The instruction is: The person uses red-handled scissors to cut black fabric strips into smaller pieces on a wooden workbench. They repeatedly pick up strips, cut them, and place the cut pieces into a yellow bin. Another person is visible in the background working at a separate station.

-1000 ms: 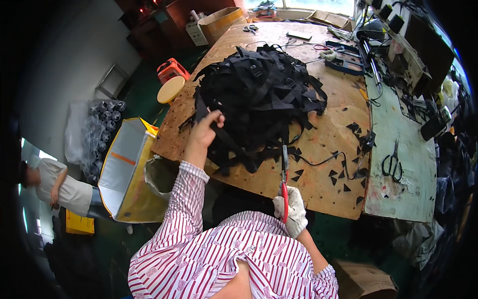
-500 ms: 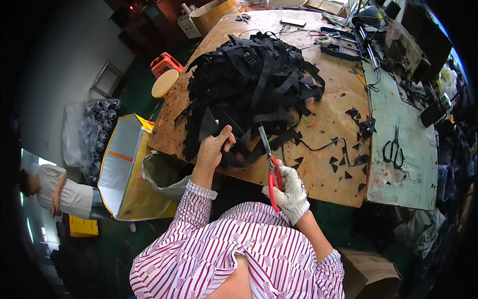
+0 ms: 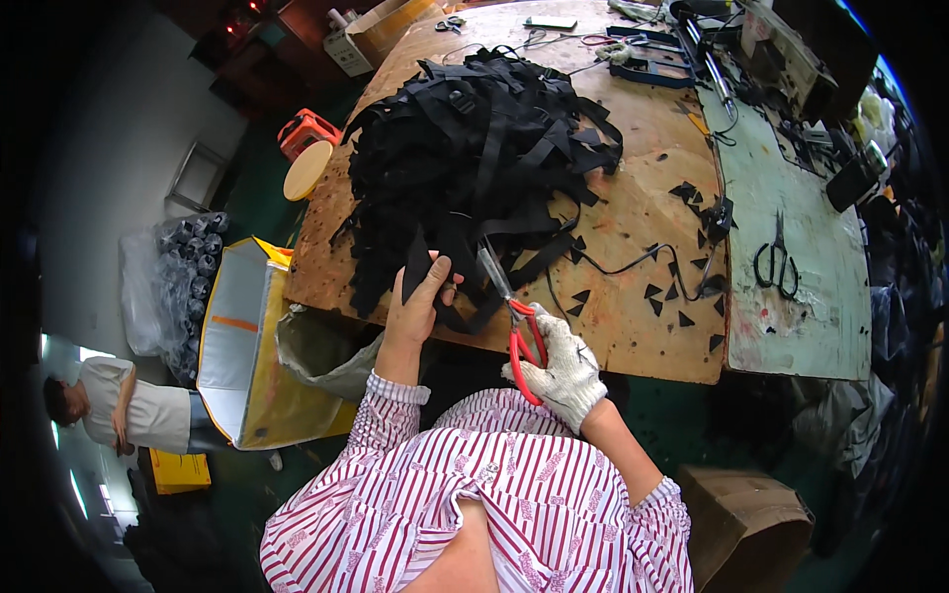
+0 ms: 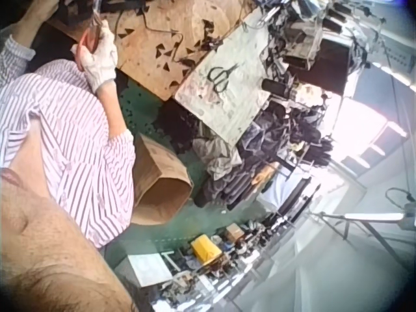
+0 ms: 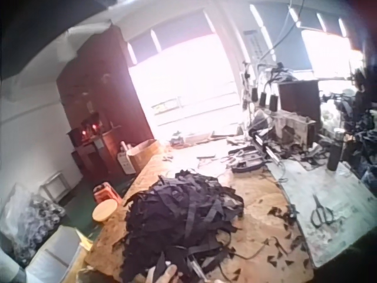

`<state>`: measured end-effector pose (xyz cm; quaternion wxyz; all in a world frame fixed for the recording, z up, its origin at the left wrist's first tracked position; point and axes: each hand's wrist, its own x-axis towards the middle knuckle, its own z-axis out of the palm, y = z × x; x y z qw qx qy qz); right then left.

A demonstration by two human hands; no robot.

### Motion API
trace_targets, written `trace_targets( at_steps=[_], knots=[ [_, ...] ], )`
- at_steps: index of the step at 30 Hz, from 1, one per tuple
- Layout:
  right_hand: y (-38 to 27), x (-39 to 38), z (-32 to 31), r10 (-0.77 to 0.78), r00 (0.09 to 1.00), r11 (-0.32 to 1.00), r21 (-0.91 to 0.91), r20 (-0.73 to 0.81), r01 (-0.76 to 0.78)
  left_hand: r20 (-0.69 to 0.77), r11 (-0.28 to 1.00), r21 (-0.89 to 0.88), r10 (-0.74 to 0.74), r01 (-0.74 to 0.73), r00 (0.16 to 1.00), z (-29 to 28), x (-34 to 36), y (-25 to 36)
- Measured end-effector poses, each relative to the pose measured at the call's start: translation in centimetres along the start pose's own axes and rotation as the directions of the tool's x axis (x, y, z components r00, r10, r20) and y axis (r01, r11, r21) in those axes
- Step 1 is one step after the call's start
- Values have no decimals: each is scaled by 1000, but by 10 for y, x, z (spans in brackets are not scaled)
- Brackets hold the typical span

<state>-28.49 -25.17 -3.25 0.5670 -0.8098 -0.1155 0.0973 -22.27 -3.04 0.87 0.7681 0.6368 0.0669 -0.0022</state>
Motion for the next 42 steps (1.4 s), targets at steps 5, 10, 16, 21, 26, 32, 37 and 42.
trace_targets(
  at_steps=[5,10,16,21,26,32,37,42],
  knots=[
    [4,-1,2,-4,1000,999,-34,-3,4,34,999,44,-21,19,999,7,-3,2],
    [-4,2,1,-2,1000,1000,-18,-24,2,43,994,68,-93,90,995,13,-12,-12],
    [-2,0,9,-22,995,999,43,-98,26,96,999,27,-49,47,994,18,-14,-15],
    [9,-3,18,39,995,977,212,-92,-19,134,995,90,-61,49,989,16,-12,-13],
    [9,-3,19,41,996,968,252,-77,-20,129,985,171,-25,3,991,17,-12,-15],
    [5,2,16,-17,993,991,126,-119,32,208,946,298,64,-125,976,11,-16,-23],
    [13,-3,23,123,991,959,262,-53,-105,177,963,259,29,-75,984,16,-16,-22],
    [12,0,21,130,991,945,304,-21,-118,189,956,285,21,-75,982,13,-16,-22]
  ],
)
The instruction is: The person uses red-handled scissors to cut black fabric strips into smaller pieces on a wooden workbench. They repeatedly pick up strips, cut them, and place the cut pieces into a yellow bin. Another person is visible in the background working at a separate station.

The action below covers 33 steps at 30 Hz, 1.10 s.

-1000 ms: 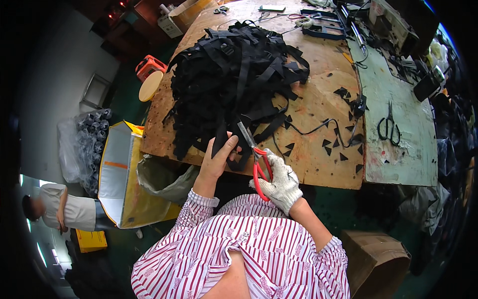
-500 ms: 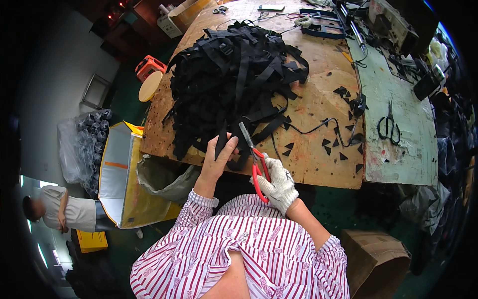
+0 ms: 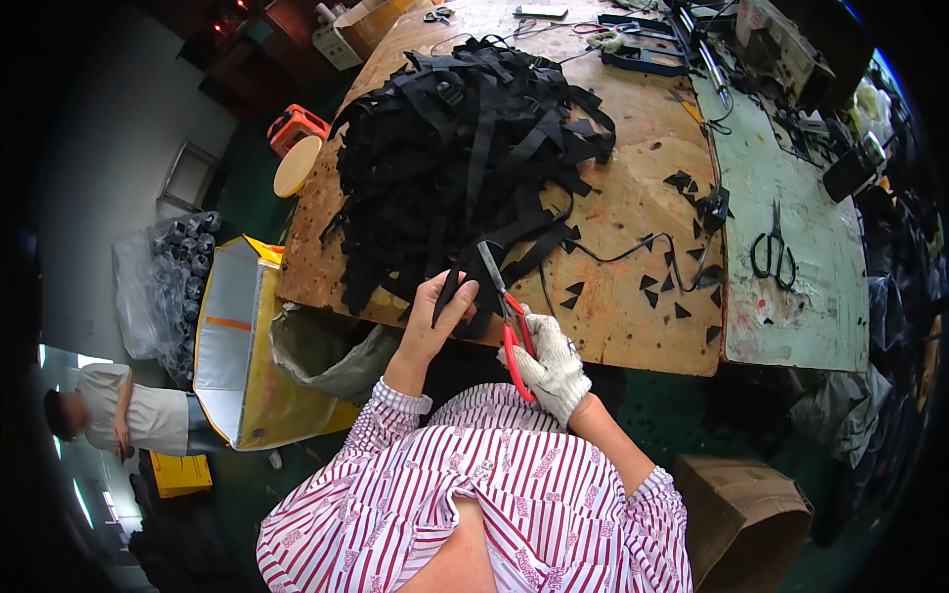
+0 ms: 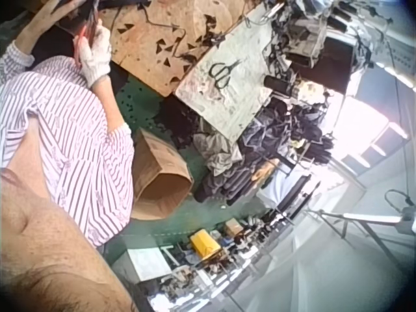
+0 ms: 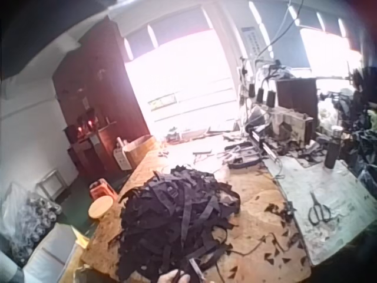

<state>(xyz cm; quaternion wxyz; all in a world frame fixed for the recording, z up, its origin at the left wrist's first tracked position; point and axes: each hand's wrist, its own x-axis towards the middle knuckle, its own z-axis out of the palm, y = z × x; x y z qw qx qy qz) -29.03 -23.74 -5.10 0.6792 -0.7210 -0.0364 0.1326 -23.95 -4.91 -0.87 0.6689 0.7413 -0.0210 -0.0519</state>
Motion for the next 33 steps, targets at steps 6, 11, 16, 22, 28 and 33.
trace_targets(
  at_steps=[6,11,16,22,28,33],
  knots=[
    [5,3,2,-42,999,996,-78,-19,40,44,998,65,-23,20,999,-2,-4,-5],
    [3,-1,4,-70,997,997,-29,-24,69,45,995,96,14,-18,999,-1,-2,-7],
    [-7,-8,2,119,993,974,193,11,-119,25,999,38,-26,25,999,1,0,0],
    [-5,9,-9,72,997,956,287,-10,-66,122,994,90,-78,68,989,7,-10,-13],
    [-14,12,-24,243,964,887,428,-111,-174,17,997,-62,53,-52,998,-2,-1,-14],
    [-5,5,-32,263,941,843,524,-212,-117,-186,898,367,329,-245,926,-11,15,2]
  ],
)
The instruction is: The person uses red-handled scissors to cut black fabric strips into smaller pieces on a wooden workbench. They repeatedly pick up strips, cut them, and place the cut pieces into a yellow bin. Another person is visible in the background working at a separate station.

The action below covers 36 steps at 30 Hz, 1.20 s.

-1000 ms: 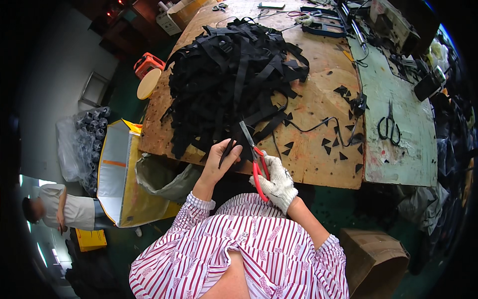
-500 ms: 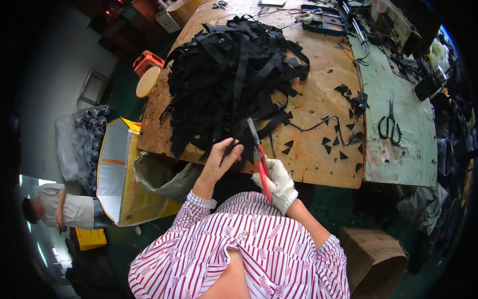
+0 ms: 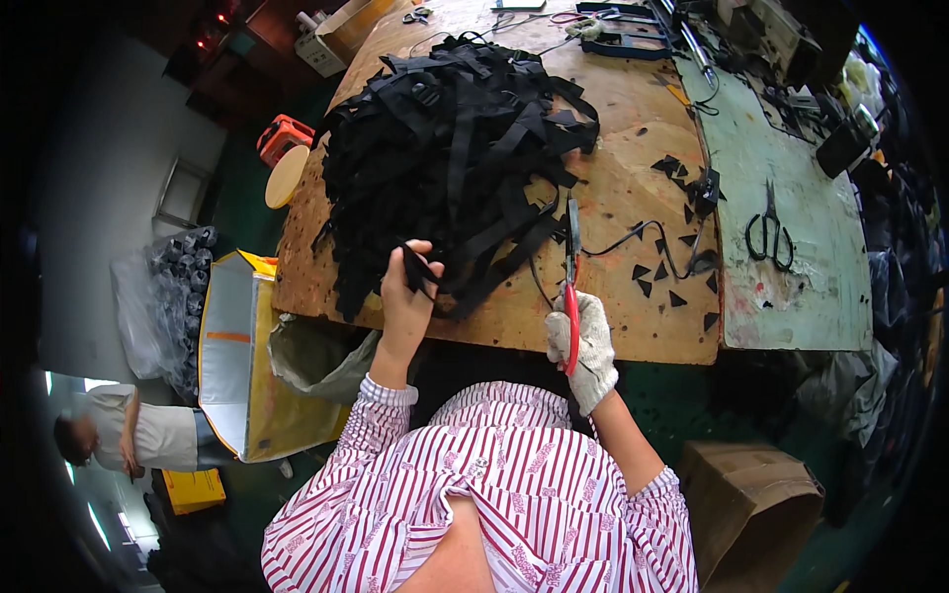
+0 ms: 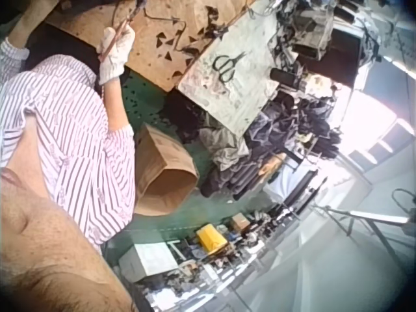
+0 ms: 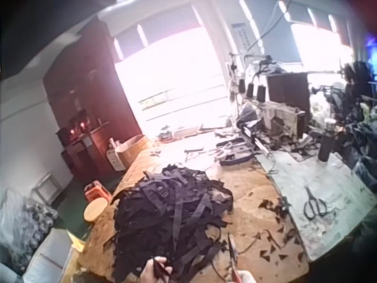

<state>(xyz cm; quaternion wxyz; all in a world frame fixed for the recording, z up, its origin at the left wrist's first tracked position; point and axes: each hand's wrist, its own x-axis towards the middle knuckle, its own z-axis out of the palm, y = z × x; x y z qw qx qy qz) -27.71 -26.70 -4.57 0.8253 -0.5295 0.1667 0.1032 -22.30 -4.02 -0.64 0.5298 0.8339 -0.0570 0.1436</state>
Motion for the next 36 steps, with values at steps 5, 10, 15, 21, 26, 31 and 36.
trace_targets(
  at_steps=[5,10,15,21,26,31,36],
  knots=[
    [-6,-3,-2,-17,1000,999,33,-16,18,34,829,329,469,-453,882,13,36,10],
    [-1,-3,-4,-56,998,994,97,6,55,214,891,222,351,-395,912,70,50,-25],
    [5,-4,-8,-65,998,989,136,-10,66,266,840,477,144,-260,953,106,60,-80],
    [8,-4,-12,-66,998,988,137,-23,69,300,841,455,165,-293,939,100,76,-92],
    [8,-3,-12,-39,999,996,76,17,38,375,878,381,140,-290,916,77,79,-85],
    [8,-8,-9,-60,996,998,36,64,58,311,983,130,85,-131,947,37,77,-71],
    [2,-15,-1,-78,993,992,-89,93,86,400,772,-457,-266,443,877,3,57,-13]
  ],
)
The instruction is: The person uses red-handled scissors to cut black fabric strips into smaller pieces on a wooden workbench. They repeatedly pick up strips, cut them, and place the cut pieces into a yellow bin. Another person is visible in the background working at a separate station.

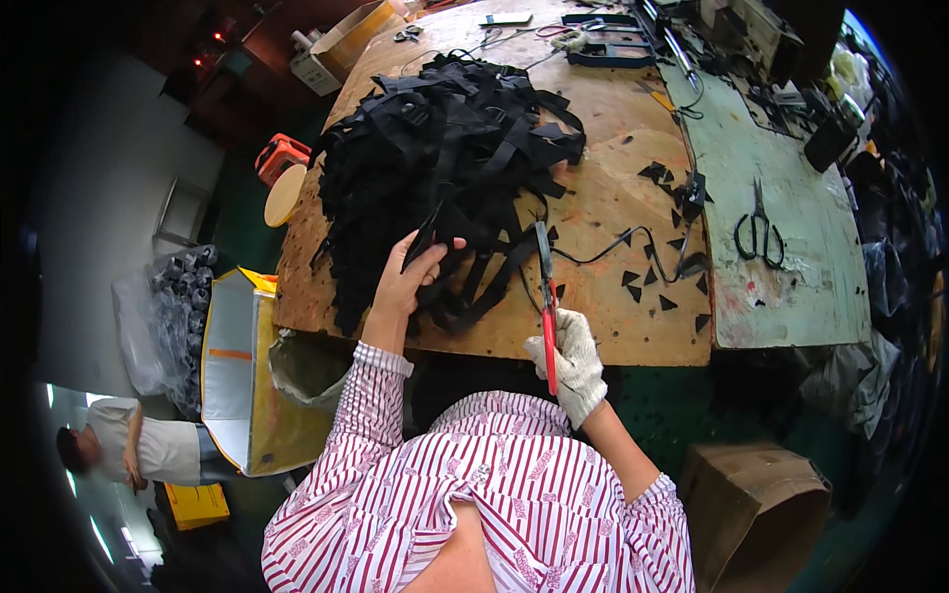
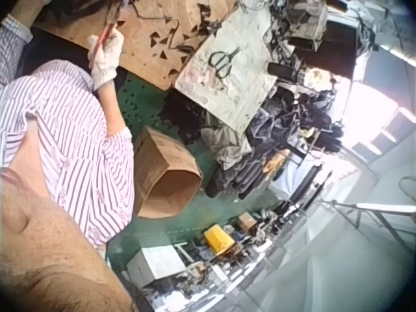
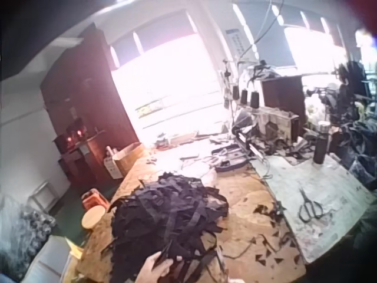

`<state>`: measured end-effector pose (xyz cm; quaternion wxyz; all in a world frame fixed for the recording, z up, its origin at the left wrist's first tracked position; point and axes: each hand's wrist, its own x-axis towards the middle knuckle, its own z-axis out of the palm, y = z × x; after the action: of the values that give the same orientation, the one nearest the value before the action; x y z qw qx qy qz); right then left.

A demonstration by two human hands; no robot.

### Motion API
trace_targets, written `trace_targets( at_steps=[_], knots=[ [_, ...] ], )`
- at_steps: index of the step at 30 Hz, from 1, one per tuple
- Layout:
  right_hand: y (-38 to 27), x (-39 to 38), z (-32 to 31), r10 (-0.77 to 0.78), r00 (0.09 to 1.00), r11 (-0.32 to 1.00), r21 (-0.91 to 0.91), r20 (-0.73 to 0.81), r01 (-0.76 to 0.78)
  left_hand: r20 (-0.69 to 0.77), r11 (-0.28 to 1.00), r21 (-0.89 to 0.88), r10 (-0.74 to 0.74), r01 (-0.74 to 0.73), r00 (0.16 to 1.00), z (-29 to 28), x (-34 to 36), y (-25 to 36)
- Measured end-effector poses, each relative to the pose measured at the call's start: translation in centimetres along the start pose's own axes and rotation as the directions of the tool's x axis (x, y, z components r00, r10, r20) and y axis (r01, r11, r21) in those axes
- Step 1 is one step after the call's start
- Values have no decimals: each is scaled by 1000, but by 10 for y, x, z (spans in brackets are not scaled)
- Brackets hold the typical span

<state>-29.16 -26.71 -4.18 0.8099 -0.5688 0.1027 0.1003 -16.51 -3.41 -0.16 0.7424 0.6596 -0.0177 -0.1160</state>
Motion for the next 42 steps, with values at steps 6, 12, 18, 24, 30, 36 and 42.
trace_targets(
  at_steps=[6,12,18,24,30,36,42],
  knots=[
    [12,-2,7,-66,994,991,-110,88,75,-134,965,-255,-93,57,987,14,-23,5],
    [27,5,1,-119,983,952,-265,140,153,-160,996,-89,-32,18,987,16,-38,1],
    [21,8,2,-150,970,845,-484,192,227,-100,998,-63,-11,5,995,22,-37,0],
    [2,4,4,-187,950,731,-610,251,305,-148,998,-50,-47,40,988,27,-38,-5],
    [1,4,6,-173,960,737,-619,218,273,-115,1000,-3,-10,10,993,36,-40,-10],
    [0,5,10,-209,957,746,-600,203,290,-173,989,120,105,-85,979,49,-49,-17],
    [26,5,10,-204,965,881,-399,162,254,-167,975,174,167,-137,972,57,-51,-18]
  ],
)
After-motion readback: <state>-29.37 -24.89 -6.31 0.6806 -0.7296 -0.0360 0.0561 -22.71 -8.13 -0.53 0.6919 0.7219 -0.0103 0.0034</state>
